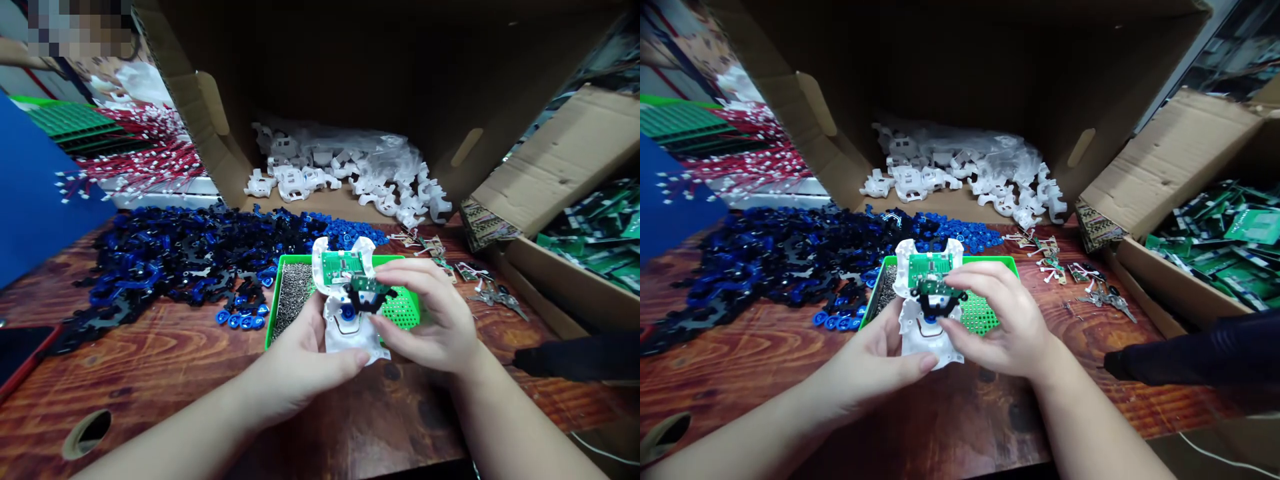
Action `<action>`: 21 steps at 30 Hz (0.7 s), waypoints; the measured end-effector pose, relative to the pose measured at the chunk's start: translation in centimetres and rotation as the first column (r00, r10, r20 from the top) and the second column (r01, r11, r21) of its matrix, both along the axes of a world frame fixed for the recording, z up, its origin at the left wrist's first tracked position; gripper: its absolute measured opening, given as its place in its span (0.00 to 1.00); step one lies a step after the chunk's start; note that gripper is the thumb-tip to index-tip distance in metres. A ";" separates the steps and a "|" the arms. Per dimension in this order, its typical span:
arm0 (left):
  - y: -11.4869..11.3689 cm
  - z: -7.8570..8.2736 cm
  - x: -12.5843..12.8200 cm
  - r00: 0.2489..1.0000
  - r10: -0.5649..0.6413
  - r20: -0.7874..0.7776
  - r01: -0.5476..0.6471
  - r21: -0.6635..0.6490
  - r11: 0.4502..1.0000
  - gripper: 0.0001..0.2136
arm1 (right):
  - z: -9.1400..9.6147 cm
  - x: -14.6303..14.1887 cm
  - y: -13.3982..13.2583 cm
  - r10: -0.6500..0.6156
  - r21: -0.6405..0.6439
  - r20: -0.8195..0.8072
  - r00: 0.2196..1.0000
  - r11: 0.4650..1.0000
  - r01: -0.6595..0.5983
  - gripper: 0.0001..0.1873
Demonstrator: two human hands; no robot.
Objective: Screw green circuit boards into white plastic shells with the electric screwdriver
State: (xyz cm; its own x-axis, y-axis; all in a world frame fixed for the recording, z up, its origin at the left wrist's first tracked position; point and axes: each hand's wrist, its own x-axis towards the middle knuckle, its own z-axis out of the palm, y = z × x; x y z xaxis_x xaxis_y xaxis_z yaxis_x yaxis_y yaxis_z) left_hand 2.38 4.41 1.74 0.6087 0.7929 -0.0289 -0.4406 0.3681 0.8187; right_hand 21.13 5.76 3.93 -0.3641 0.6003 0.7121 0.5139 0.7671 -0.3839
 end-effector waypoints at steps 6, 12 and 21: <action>0.1 0.5 -0.3 0.995 -0.058 0.082 0.056 0.027 0.998 0.34 | 0.8 0.1 -0.9 0.091 -0.136 0.185 0.978 0.988 -0.066 0.21; -0.1 0.2 0.1 1.000 0.011 0.021 -0.011 -0.002 1.000 0.32 | 1.3 0.4 -1.2 0.095 -0.195 0.315 0.944 0.980 -0.033 0.18; 0.1 0.3 0.9 0.989 0.121 -0.086 -0.118 0.040 0.992 0.28 | 1.7 0.3 -1.7 0.060 -0.156 0.468 0.882 0.988 0.016 0.16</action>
State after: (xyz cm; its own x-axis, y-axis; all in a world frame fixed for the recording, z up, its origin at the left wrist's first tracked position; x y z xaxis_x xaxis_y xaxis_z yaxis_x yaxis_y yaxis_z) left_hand 3.24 4.48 2.09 0.5057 0.8613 -0.0493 -0.4053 0.2877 0.8677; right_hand 21.44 4.03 5.62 -0.6475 0.6741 0.3555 0.6461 0.7329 -0.2131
